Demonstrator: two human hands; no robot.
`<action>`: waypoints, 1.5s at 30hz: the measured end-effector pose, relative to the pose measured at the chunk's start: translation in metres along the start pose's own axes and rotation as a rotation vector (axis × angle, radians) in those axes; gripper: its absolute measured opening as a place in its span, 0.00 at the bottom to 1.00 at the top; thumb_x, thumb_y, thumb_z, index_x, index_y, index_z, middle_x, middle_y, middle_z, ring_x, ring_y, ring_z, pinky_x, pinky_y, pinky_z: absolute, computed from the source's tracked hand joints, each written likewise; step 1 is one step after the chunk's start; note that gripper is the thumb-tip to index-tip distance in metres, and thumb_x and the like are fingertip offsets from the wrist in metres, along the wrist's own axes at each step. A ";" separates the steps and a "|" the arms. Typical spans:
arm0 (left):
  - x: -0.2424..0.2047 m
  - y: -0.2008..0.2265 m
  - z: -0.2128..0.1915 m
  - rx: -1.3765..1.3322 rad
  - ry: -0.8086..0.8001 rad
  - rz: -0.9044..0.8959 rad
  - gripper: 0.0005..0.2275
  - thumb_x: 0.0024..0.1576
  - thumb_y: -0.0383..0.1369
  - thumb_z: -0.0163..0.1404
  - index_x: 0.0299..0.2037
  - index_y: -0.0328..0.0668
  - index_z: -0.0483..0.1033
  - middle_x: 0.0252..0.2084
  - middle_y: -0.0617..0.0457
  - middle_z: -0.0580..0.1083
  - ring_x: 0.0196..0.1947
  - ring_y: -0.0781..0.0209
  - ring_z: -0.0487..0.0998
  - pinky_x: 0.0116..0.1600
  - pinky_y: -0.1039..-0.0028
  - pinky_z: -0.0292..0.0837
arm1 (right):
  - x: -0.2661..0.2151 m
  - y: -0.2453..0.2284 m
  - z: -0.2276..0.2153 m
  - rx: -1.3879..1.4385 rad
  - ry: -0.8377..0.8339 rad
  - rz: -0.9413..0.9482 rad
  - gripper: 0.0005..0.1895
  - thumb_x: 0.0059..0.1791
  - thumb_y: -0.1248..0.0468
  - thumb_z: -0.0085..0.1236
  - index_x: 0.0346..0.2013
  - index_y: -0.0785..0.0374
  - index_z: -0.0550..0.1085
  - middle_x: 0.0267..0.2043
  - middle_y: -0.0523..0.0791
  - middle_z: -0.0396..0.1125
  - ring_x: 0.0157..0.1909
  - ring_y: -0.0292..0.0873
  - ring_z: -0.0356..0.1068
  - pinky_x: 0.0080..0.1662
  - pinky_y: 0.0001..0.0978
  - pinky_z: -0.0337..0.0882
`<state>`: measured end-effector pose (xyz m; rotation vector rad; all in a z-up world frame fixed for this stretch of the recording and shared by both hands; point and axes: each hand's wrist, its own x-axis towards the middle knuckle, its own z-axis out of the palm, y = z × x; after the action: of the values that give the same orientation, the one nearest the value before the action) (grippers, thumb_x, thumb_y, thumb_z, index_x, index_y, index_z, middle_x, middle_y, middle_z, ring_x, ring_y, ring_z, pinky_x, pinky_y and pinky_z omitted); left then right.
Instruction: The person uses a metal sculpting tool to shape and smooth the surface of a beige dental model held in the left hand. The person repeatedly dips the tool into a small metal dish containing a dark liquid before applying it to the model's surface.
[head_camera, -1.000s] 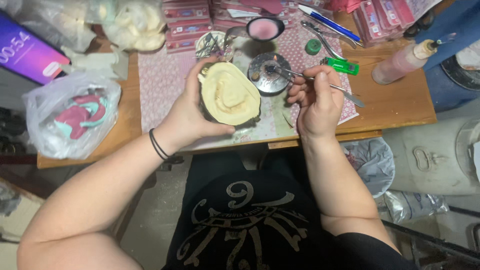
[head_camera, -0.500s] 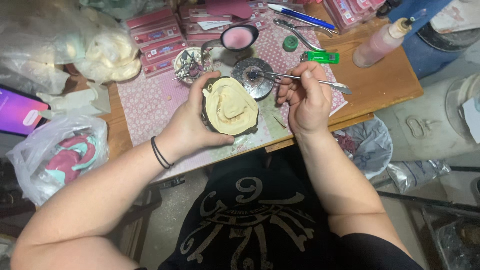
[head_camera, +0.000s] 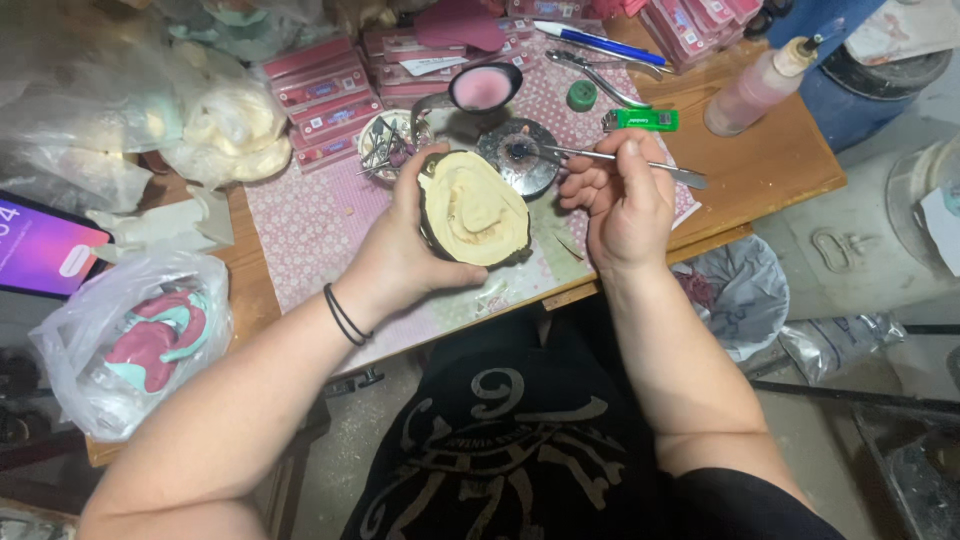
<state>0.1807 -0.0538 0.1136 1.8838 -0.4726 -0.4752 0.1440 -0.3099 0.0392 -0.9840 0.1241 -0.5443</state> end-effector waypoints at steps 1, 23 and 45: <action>-0.001 0.003 -0.001 0.001 -0.001 -0.003 0.58 0.32 0.29 0.75 0.74 0.57 0.48 0.71 0.32 0.65 0.71 0.29 0.62 0.74 0.46 0.58 | 0.001 0.000 -0.001 0.001 0.002 0.003 0.14 0.57 0.55 0.46 0.44 0.65 0.67 0.32 0.59 0.74 0.26 0.50 0.78 0.28 0.35 0.82; -0.010 -0.005 -0.008 0.111 -0.031 0.009 0.57 0.34 0.33 0.75 0.74 0.62 0.48 0.71 0.34 0.66 0.67 0.26 0.66 0.69 0.43 0.64 | 0.002 -0.004 -0.008 0.000 -0.036 0.087 0.19 0.58 0.50 0.44 0.47 0.65 0.68 0.38 0.63 0.74 0.30 0.53 0.79 0.33 0.40 0.85; -0.012 -0.008 -0.018 0.072 -0.050 0.121 0.56 0.36 0.31 0.74 0.75 0.60 0.47 0.70 0.31 0.67 0.68 0.24 0.66 0.70 0.43 0.63 | 0.001 -0.001 -0.014 -0.033 -0.032 0.081 0.20 0.57 0.49 0.44 0.48 0.64 0.69 0.40 0.61 0.74 0.33 0.52 0.80 0.35 0.41 0.86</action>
<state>0.1808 -0.0307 0.1131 1.9027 -0.6405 -0.4307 0.1398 -0.3218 0.0325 -1.0150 0.1439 -0.4532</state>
